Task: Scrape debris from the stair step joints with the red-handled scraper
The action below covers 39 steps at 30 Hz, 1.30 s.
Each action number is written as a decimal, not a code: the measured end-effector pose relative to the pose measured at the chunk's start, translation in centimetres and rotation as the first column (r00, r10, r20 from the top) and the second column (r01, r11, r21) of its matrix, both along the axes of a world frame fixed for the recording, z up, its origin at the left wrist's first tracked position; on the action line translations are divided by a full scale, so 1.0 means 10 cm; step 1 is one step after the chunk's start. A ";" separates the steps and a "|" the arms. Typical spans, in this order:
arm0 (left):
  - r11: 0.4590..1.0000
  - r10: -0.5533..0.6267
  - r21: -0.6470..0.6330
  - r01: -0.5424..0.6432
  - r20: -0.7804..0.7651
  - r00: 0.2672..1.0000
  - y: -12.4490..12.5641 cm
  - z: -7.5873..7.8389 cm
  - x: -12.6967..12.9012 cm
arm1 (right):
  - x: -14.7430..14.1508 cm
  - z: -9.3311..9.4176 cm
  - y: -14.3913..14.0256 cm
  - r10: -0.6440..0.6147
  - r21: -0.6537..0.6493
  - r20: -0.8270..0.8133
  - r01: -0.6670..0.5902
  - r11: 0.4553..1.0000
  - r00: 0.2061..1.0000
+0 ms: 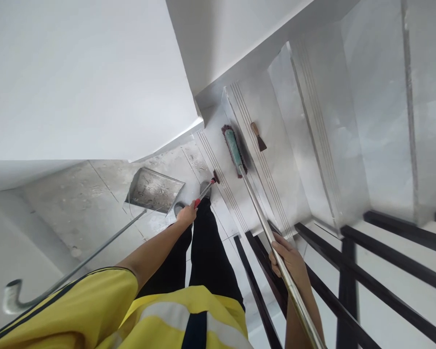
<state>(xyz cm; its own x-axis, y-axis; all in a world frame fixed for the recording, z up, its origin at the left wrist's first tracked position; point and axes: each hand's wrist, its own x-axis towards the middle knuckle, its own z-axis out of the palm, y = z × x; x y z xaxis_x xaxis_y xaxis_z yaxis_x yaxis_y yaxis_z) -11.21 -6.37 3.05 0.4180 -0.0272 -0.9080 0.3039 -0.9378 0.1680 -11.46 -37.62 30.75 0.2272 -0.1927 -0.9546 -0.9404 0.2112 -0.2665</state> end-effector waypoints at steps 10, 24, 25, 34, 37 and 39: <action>1.000 0.007 -0.018 -0.006 0.021 1.000 -0.02 -0.07 0.19 | 0.04 0.03 0.10 0.090 0.009 -0.023 -0.089 0.996 0.996; 1.000 -0.011 -0.028 0.011 0.000 1.000 0.14 -0.09 0.27 | -0.02 -0.05 0.06 0.099 0.018 -0.057 -0.098 0.995 0.993; 0.999 -0.024 -0.029 0.024 0.006 1.000 0.20 -0.10 0.30 | -0.01 -0.04 0.07 0.099 0.018 -0.057 -0.098 0.995 0.993; 0.990 -0.119 -0.068 0.122 0.047 0.992 0.19 -0.13 0.23 | -0.01 -0.05 0.13 0.128 -0.006 -0.071 -0.128 0.992 0.989; 0.987 -0.133 -0.086 0.137 0.044 0.990 0.18 -0.11 0.24 | -0.05 -0.07 0.09 0.154 -0.006 -0.052 -0.155 0.988 0.987; 0.984 -0.142 -0.100 0.145 0.037 0.989 0.20 -0.09 0.25 | -0.07 -0.10 0.07 0.166 -0.009 -0.041 -0.166 0.986 0.985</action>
<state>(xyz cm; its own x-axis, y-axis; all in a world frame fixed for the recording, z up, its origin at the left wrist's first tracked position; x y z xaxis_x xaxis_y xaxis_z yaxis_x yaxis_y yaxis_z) -8.73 -4.41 2.19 0.4298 -0.1807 -0.8847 0.1608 -0.9488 0.2720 -12.14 -36.90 29.78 0.2186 -0.1671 -0.9614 -0.9721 0.0484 -0.2294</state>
